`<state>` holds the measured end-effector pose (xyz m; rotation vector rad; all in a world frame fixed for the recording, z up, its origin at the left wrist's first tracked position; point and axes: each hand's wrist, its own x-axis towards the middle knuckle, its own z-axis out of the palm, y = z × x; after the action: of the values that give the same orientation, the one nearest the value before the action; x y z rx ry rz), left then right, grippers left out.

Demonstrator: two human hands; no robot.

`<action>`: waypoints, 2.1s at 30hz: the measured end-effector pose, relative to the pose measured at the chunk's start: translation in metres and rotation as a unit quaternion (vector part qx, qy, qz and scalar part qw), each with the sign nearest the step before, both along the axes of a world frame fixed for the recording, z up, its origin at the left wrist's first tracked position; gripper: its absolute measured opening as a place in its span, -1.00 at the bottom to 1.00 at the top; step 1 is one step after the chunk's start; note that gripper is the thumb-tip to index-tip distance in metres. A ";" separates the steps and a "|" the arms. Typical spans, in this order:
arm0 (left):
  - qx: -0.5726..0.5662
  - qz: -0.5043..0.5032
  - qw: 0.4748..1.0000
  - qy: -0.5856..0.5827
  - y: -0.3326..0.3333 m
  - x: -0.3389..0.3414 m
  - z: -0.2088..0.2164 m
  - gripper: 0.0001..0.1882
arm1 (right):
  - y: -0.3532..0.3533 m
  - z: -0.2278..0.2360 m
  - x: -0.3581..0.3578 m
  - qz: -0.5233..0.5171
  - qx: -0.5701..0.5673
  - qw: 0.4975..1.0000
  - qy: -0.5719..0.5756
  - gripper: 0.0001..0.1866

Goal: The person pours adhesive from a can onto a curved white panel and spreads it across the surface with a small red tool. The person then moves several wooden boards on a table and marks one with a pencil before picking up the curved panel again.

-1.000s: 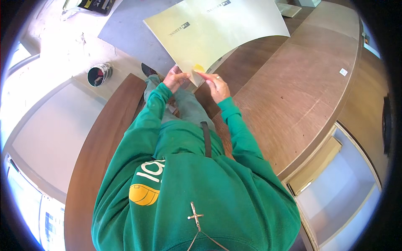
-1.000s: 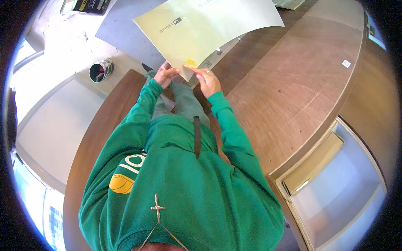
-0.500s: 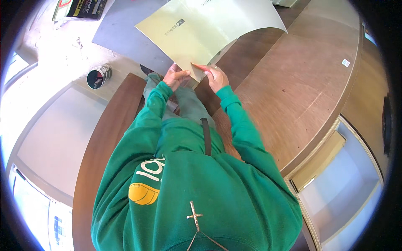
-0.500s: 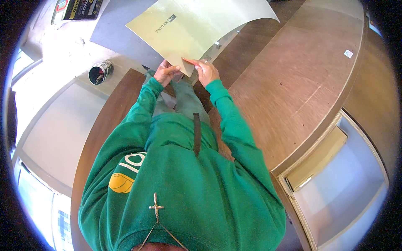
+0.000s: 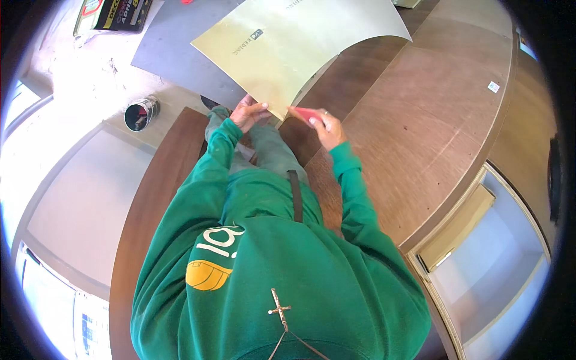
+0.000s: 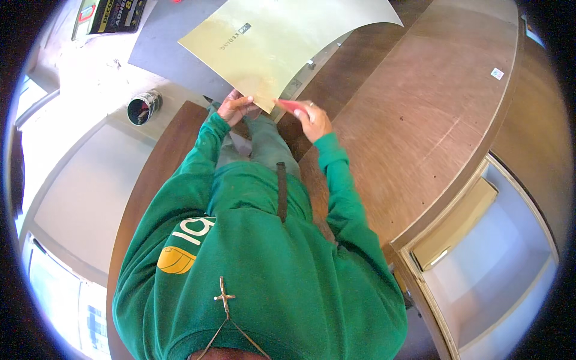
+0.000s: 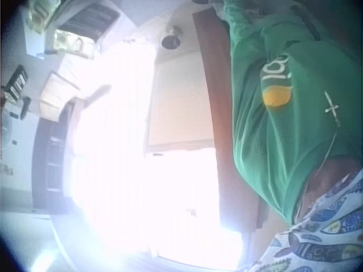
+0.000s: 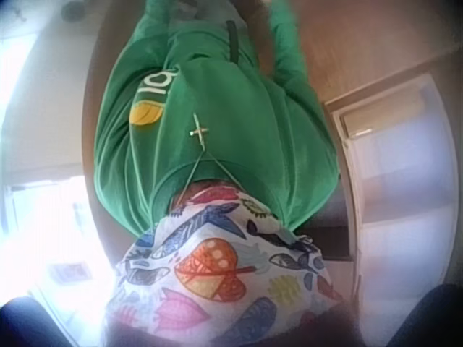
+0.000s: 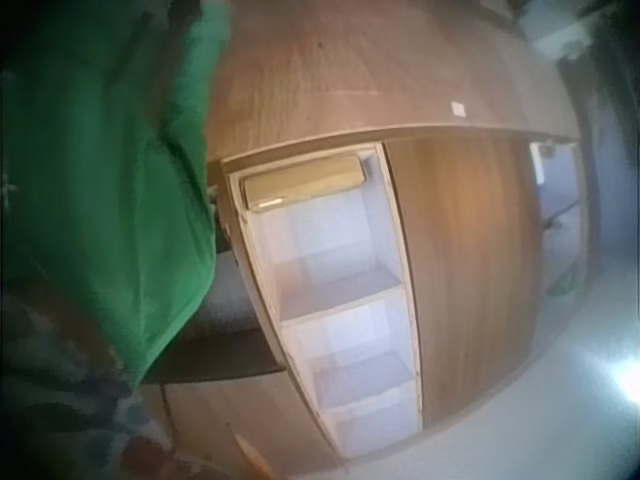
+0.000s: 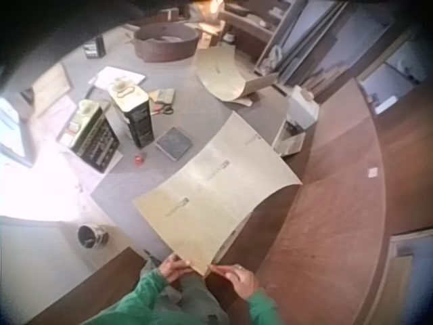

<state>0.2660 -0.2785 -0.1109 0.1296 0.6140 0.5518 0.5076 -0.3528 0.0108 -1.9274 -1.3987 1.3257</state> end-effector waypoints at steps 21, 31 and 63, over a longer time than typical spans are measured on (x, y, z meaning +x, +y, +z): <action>0.036 0.017 0.998 0.044 -0.002 0.010 0.010 -0.35 | 0.065 -0.073 -0.040 -0.007 -0.001 0.968 -0.252 -0.66; 0.023 -0.023 0.997 0.063 -0.003 0.004 -0.006 -0.38 | 0.071 -0.049 -0.059 0.011 0.016 0.985 -0.170 -0.70; 0.020 0.048 0.996 0.070 0.030 -0.003 0.005 -0.24 | 0.063 -0.008 -0.092 0.070 0.142 0.978 -0.139 -0.76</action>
<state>0.2629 -0.2480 -0.1059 0.1782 0.7485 0.6515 0.4158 -0.2895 0.0029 -1.8994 -1.7796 0.8734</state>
